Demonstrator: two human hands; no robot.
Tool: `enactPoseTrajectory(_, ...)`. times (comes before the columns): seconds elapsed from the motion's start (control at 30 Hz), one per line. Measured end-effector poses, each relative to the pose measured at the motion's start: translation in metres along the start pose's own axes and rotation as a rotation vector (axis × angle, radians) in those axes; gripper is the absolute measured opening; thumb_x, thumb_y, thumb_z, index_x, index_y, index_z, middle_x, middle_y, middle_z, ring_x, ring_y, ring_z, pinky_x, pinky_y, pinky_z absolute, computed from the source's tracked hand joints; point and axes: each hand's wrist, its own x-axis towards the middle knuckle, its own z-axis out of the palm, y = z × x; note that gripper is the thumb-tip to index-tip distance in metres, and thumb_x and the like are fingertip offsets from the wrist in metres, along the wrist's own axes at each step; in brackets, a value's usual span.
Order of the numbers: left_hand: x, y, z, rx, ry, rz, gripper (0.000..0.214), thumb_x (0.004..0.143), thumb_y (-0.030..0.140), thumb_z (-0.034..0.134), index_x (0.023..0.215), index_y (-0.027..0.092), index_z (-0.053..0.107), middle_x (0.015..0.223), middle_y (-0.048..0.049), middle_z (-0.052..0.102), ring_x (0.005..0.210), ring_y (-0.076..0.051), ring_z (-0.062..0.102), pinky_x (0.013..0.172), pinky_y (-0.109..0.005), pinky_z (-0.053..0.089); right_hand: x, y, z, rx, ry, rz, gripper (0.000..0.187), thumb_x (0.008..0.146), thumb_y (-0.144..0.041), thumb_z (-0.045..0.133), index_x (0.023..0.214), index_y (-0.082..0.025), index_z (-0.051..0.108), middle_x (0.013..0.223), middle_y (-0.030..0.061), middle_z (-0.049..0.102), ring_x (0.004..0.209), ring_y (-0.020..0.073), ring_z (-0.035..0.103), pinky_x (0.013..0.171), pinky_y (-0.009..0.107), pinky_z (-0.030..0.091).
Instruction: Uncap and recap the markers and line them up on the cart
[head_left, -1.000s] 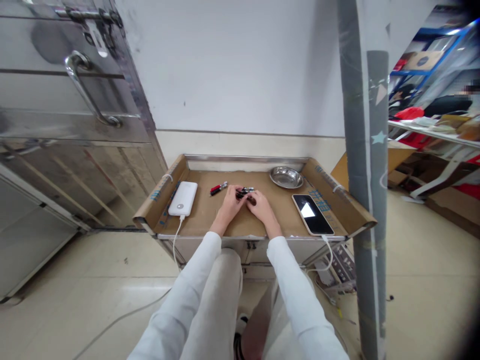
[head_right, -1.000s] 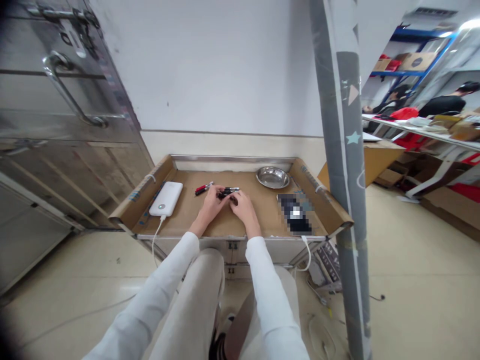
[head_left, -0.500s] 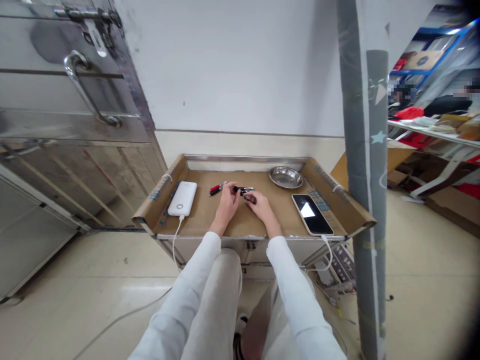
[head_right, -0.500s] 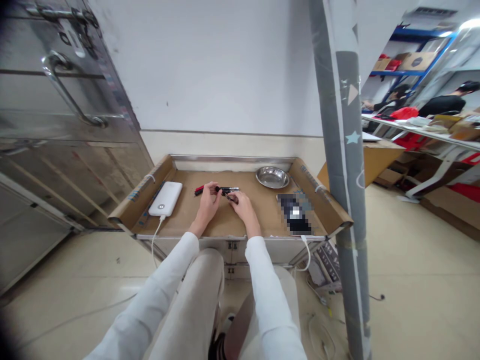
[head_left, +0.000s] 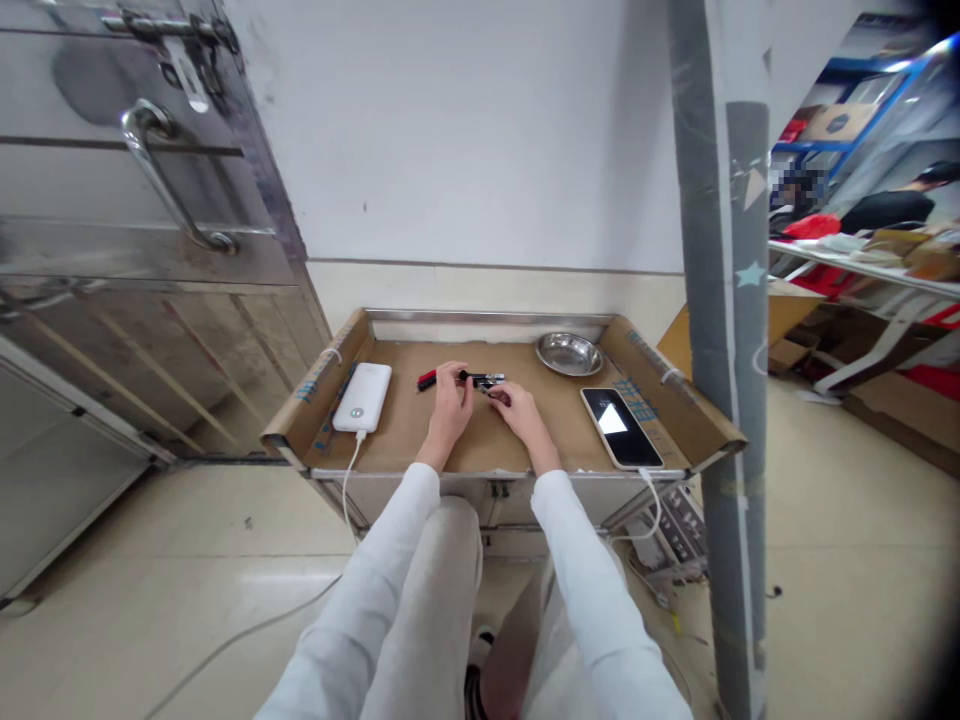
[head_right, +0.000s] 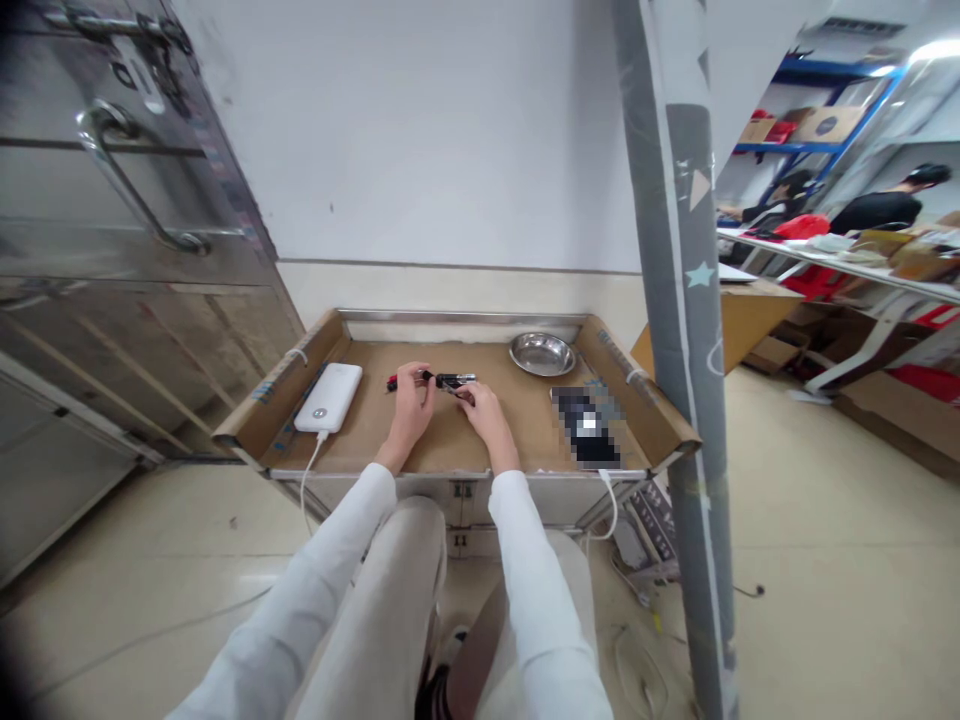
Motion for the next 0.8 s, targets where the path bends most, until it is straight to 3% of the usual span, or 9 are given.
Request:
enactPoseTrajectory(0.27, 0.002, 0.001, -0.003, 0.068, 0.027, -0.072, 0.012, 0.092, 0.019, 0.04, 0.102, 0.018, 0.046, 0.103, -0.0105, 0.048, 0.101, -0.021, 0.051, 0.084, -0.037, 0.049, -0.002, -0.003, -0.005, -0.066, 0.092, 0.007, 0.013, 0.085, -0.02, 0.051, 0.087, -0.019, 0.064, 0.087, 0.0064, 0.064, 0.082, 0.0198, 0.056, 0.079, 0.033, 0.045)
enactPoseTrajectory(0.53, -0.003, -0.008, 0.004, -0.039, -0.228, -0.021, 0.009, 0.09, 0.02, 0.044, 0.099, 0.019, 0.046, 0.098, -0.0065, 0.049, 0.088, -0.016, 0.057, 0.08, -0.034, 0.053, -0.004, -0.003, -0.009, -0.172, 0.207, 0.073, 0.019, 0.09, -0.027, 0.045, 0.092, -0.02, 0.062, 0.092, 0.008, 0.062, 0.087, 0.0218, 0.053, 0.08, 0.034, 0.043)
enactPoseTrajectory(0.8, 0.0, -0.005, 0.0, 0.02, -0.048, -0.111, 0.008, 0.089, 0.016, 0.045, 0.095, 0.019, 0.046, 0.097, -0.007, 0.048, 0.092, -0.018, 0.055, 0.081, -0.035, 0.052, -0.005, 0.001, -0.008, -0.224, 0.215, 0.092, 0.019, 0.091, -0.027, 0.044, 0.091, -0.019, 0.062, 0.091, 0.0081, 0.062, 0.089, 0.0228, 0.052, 0.081, 0.034, 0.041)
